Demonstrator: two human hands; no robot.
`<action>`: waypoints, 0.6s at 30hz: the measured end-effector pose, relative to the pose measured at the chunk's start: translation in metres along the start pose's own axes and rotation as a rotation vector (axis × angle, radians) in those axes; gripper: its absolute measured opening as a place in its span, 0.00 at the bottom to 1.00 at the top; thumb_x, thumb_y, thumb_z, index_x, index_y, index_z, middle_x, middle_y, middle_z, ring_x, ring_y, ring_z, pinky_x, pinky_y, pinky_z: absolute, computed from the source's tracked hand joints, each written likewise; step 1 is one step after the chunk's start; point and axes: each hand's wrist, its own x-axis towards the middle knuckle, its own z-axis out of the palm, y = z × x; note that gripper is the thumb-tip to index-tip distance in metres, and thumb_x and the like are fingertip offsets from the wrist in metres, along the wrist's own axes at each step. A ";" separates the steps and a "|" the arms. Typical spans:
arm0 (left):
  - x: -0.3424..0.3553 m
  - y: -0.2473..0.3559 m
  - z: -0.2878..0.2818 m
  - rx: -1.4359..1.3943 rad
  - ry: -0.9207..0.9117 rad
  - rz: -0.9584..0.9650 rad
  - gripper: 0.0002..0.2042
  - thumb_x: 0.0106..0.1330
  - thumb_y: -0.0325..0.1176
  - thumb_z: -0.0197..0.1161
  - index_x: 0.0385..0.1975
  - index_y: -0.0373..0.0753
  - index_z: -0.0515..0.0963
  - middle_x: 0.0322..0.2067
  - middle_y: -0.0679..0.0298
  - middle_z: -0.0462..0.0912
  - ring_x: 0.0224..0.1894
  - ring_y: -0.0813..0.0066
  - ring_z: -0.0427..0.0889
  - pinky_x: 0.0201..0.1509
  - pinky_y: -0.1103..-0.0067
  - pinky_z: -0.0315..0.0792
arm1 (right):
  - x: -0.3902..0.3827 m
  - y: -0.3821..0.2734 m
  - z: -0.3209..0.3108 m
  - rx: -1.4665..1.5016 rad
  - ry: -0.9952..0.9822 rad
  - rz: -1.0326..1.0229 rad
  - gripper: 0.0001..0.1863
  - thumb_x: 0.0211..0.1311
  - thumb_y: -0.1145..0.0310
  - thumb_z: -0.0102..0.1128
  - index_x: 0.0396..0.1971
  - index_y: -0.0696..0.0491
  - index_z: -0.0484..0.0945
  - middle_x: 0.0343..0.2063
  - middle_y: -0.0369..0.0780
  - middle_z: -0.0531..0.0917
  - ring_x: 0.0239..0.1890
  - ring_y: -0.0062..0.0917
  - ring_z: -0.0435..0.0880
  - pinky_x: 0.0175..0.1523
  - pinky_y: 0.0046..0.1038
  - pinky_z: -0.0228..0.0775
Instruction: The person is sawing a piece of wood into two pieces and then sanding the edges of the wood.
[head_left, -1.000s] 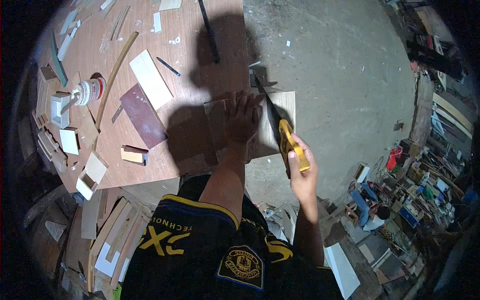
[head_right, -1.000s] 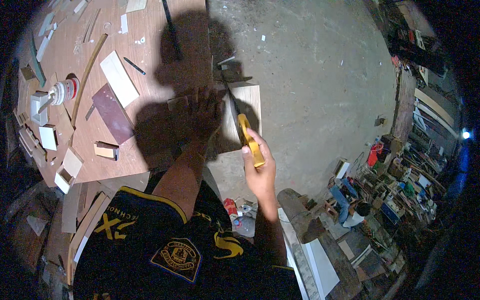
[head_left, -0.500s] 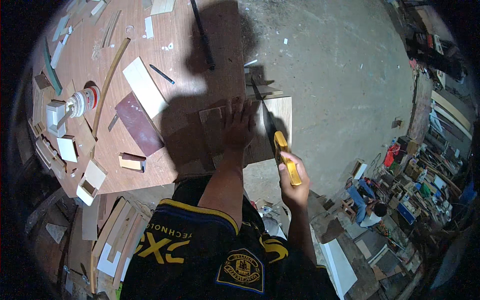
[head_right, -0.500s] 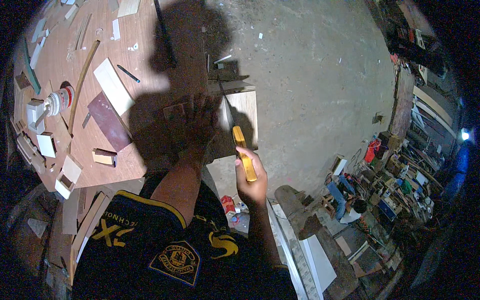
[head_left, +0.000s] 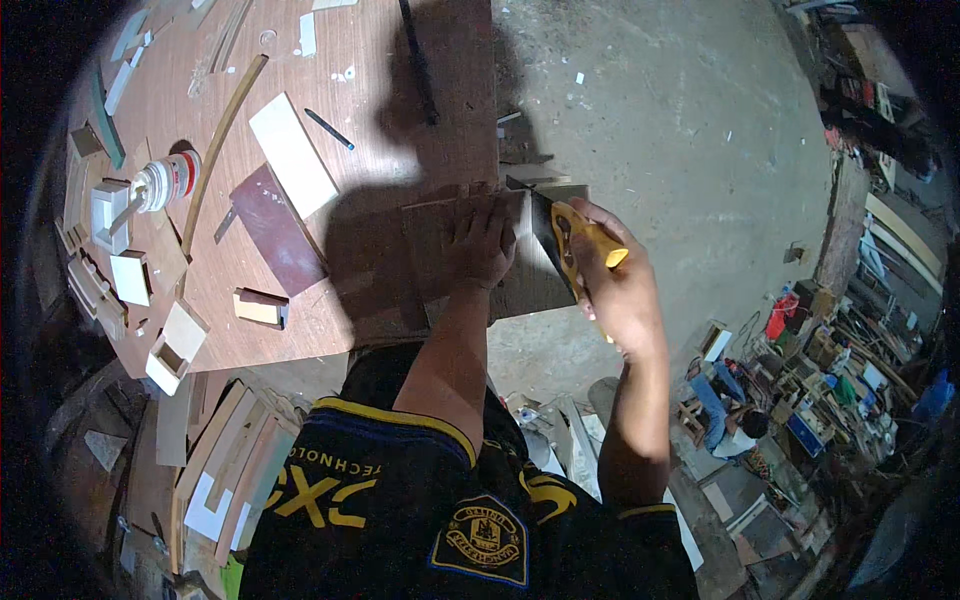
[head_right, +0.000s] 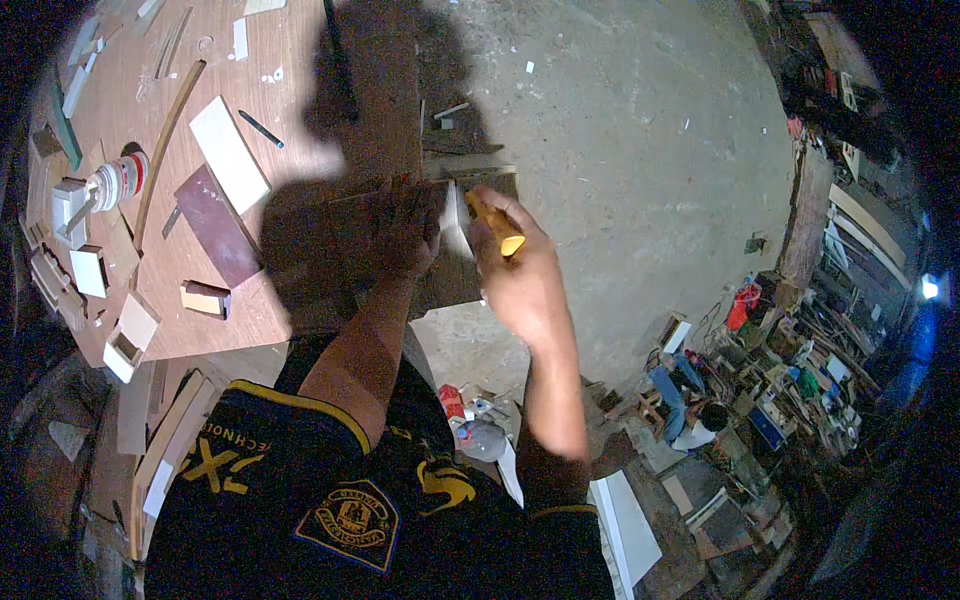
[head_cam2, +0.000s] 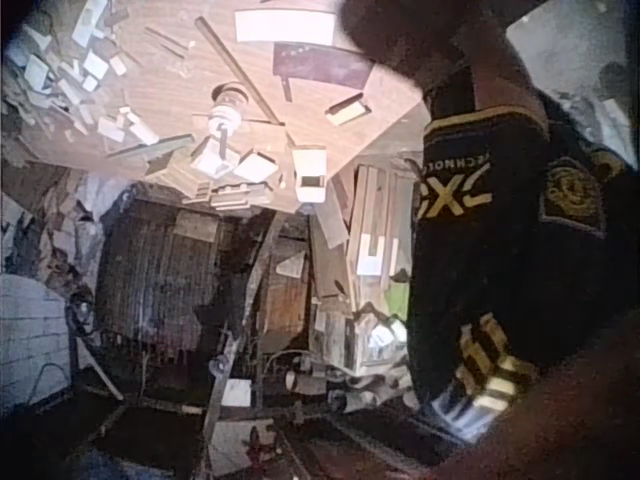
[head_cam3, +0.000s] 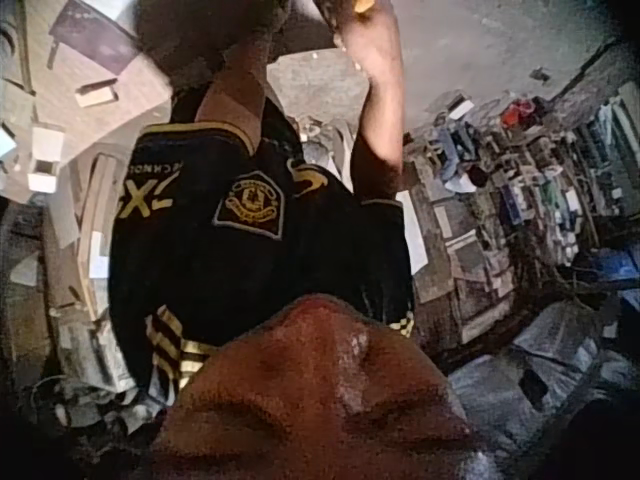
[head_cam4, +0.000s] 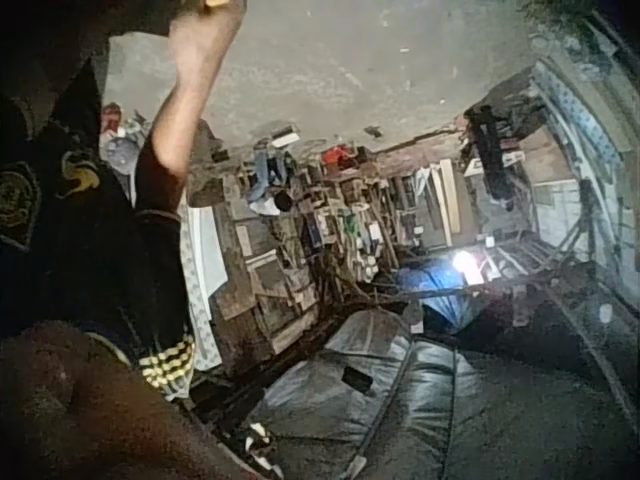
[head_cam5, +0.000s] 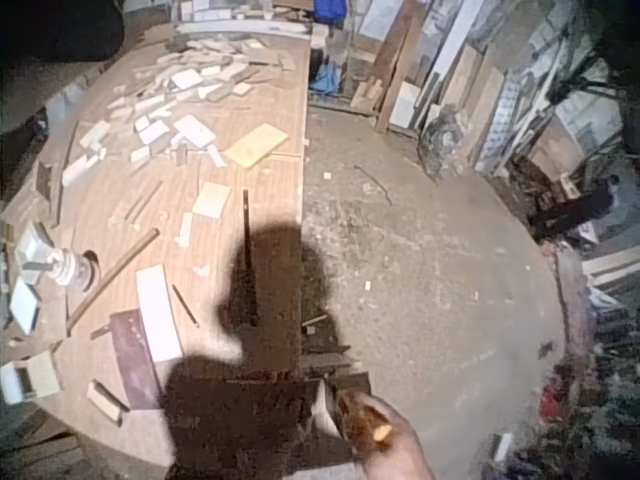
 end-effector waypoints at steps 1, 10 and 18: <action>-0.002 -0.002 0.000 0.033 -0.002 -0.017 0.25 0.65 0.42 0.57 0.64 0.51 0.70 0.67 0.62 0.66 0.72 0.51 0.57 0.74 0.48 0.47 | -0.002 0.004 0.003 0.002 -0.008 -0.002 0.18 0.68 0.76 0.55 0.57 0.59 0.73 0.48 0.45 0.83 0.49 0.24 0.81 0.55 0.24 0.71; 0.011 0.003 -0.006 0.099 0.080 0.034 0.22 0.67 0.50 0.55 0.59 0.53 0.76 0.61 0.64 0.74 0.69 0.56 0.65 0.73 0.48 0.48 | -0.037 0.038 0.001 -0.118 0.078 -0.127 0.17 0.67 0.76 0.56 0.56 0.55 0.75 0.47 0.44 0.83 0.49 0.24 0.81 0.55 0.24 0.70; 0.008 0.005 -0.002 0.092 0.039 0.036 0.22 0.69 0.49 0.53 0.61 0.54 0.75 0.64 0.67 0.71 0.70 0.59 0.62 0.74 0.50 0.45 | -0.043 0.043 0.008 -0.109 0.100 -0.076 0.15 0.67 0.75 0.56 0.53 0.54 0.74 0.43 0.49 0.84 0.47 0.31 0.84 0.52 0.28 0.73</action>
